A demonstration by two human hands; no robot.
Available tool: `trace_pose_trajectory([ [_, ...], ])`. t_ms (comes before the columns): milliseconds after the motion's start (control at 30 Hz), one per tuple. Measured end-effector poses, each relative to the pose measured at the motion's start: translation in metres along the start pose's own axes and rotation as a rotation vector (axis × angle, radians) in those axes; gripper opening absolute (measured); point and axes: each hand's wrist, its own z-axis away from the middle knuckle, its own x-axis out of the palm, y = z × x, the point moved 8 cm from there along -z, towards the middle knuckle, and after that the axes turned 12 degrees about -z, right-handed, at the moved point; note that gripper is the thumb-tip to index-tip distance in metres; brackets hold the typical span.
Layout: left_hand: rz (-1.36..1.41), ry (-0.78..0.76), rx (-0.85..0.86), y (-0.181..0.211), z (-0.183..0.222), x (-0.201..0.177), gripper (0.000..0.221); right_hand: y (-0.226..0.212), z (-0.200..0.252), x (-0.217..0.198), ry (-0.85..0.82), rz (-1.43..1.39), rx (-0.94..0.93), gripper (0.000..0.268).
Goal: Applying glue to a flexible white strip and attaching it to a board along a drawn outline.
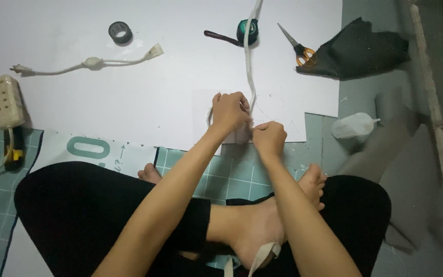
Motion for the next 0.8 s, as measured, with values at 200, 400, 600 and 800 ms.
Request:
trace_pose_trajectory([
  [200,0.014,-0.023,-0.076,-0.022,-0.019,0.025,0.033,0.007,-0.006,0.001,0.009,0.004,0.003,0.019],
  [400,0.002,-0.046,-0.075,-0.010,-0.012,0.007,0.027,-0.018,0.013,-0.007,-0.032,0.018,0.025,0.022],
  [600,-0.036,-0.019,-0.056,-0.012,-0.018,0.020,0.029,0.001,0.002,-0.004,-0.014,0.039,0.046,0.017],
  [800,-0.100,-0.029,-0.032,-0.008,-0.014,0.019,0.032,-0.016,0.014,-0.014,-0.078,-0.027,0.153,0.011],
])
